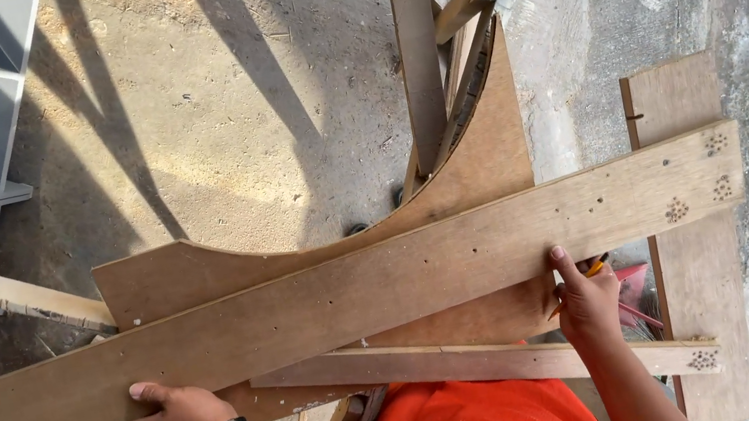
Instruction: Measuring and marking dimensions on plywood pieces using a tape measure and pencil in a woodworking shop.
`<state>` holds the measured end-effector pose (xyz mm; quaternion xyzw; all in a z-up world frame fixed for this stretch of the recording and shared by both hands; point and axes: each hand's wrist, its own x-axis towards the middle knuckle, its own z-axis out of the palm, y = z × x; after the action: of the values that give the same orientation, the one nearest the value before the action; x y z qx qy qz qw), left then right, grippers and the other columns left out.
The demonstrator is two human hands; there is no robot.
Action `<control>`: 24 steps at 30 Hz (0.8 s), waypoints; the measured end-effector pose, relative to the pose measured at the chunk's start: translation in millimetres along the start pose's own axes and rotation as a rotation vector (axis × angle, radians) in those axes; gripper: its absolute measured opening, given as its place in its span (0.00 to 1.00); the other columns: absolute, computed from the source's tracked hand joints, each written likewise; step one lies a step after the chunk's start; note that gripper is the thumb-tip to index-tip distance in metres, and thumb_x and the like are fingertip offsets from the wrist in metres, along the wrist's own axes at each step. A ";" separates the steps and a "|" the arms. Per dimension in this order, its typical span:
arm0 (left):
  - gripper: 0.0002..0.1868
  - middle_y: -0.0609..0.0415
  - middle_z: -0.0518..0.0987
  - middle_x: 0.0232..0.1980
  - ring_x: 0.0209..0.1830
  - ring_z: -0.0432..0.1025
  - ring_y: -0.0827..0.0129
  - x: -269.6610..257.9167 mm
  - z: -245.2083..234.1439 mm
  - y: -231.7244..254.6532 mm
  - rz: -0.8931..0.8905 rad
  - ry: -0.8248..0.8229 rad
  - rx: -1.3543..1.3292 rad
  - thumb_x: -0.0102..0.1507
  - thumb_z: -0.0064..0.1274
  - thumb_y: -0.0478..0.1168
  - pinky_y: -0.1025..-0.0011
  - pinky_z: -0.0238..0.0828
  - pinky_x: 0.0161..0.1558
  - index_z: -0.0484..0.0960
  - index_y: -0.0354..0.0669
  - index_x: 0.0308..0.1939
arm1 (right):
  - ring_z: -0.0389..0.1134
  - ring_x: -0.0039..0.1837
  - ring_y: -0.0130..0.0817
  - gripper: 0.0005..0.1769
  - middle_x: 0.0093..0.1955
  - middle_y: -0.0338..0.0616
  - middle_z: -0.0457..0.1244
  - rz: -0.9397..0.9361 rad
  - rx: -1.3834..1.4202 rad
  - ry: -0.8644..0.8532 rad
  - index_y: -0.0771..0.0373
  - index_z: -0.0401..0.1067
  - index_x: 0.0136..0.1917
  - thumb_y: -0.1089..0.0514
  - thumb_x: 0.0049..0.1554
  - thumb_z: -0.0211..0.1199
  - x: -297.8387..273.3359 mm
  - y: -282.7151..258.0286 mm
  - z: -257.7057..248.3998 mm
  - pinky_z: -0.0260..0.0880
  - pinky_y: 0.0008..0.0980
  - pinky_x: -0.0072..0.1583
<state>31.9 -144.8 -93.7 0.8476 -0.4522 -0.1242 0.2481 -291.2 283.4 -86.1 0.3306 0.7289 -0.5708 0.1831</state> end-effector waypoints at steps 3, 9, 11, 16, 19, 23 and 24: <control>0.29 0.31 0.83 0.60 0.54 0.82 0.38 12.4 13.4 -25.6 0.114 0.023 -0.152 0.79 0.48 0.59 0.51 0.81 0.49 0.74 0.32 0.62 | 0.66 0.45 0.24 0.17 0.49 0.36 0.69 0.043 0.016 0.003 0.58 0.72 0.56 0.53 0.59 0.75 -1.9 -7.0 5.2 0.58 0.25 0.35; 0.17 0.35 0.82 0.58 0.55 0.81 0.50 19.2 21.0 -40.2 0.289 -0.033 -0.439 0.79 0.50 0.46 0.56 0.81 0.54 0.75 0.30 0.56 | 0.61 0.39 0.23 0.14 0.41 0.34 0.64 -0.010 -0.090 -0.021 0.62 0.74 0.49 0.51 0.64 0.73 9.3 3.9 -4.0 0.60 0.27 0.32; 0.16 0.36 0.83 0.56 0.53 0.80 0.52 20.1 21.5 -41.6 0.280 -0.043 -0.421 0.79 0.51 0.45 0.58 0.81 0.53 0.75 0.30 0.54 | 0.64 0.45 0.26 0.16 0.49 0.37 0.67 0.009 -0.107 0.002 0.60 0.72 0.56 0.50 0.63 0.72 7.8 -1.6 0.1 0.64 0.29 0.36; 0.17 0.42 0.83 0.50 0.48 0.78 0.58 26.3 27.2 -56.4 0.303 -0.018 -0.325 0.81 0.51 0.46 0.61 0.77 0.50 0.74 0.32 0.49 | 0.68 0.52 0.29 0.23 0.56 0.40 0.71 -0.006 -0.119 -0.021 0.62 0.74 0.67 0.50 0.63 0.70 8.5 -4.9 2.0 0.67 0.30 0.38; 0.15 0.42 0.83 0.53 0.51 0.77 0.60 31.7 29.3 -65.2 0.305 -0.040 -0.402 0.80 0.51 0.44 0.62 0.77 0.55 0.74 0.32 0.50 | 0.66 0.46 0.25 0.18 0.51 0.37 0.69 0.015 -0.084 -0.045 0.60 0.73 0.63 0.50 0.64 0.70 10.5 -3.7 0.3 0.62 0.28 0.33; 0.16 0.45 0.83 0.49 0.48 0.75 0.62 32.6 31.4 -69.3 0.316 -0.020 -0.345 0.81 0.52 0.45 0.63 0.75 0.51 0.75 0.33 0.49 | 0.69 0.51 0.29 0.21 0.57 0.40 0.70 0.002 -0.136 -0.042 0.60 0.72 0.66 0.50 0.64 0.69 12.0 -16.1 6.7 0.65 0.29 0.37; 0.15 0.47 0.83 0.49 0.48 0.75 0.64 32.5 31.5 -67.6 0.311 -0.019 -0.351 0.81 0.52 0.45 0.64 0.74 0.52 0.76 0.34 0.49 | 0.70 0.53 0.30 0.22 0.59 0.40 0.71 -0.010 -0.138 -0.044 0.59 0.72 0.67 0.49 0.64 0.69 12.5 -19.1 9.4 0.66 0.30 0.36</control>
<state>84.1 -149.8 -156.0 0.7103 -0.5513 -0.1693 0.4035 -314.4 275.3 -83.2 0.3008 0.7641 -0.5272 0.2185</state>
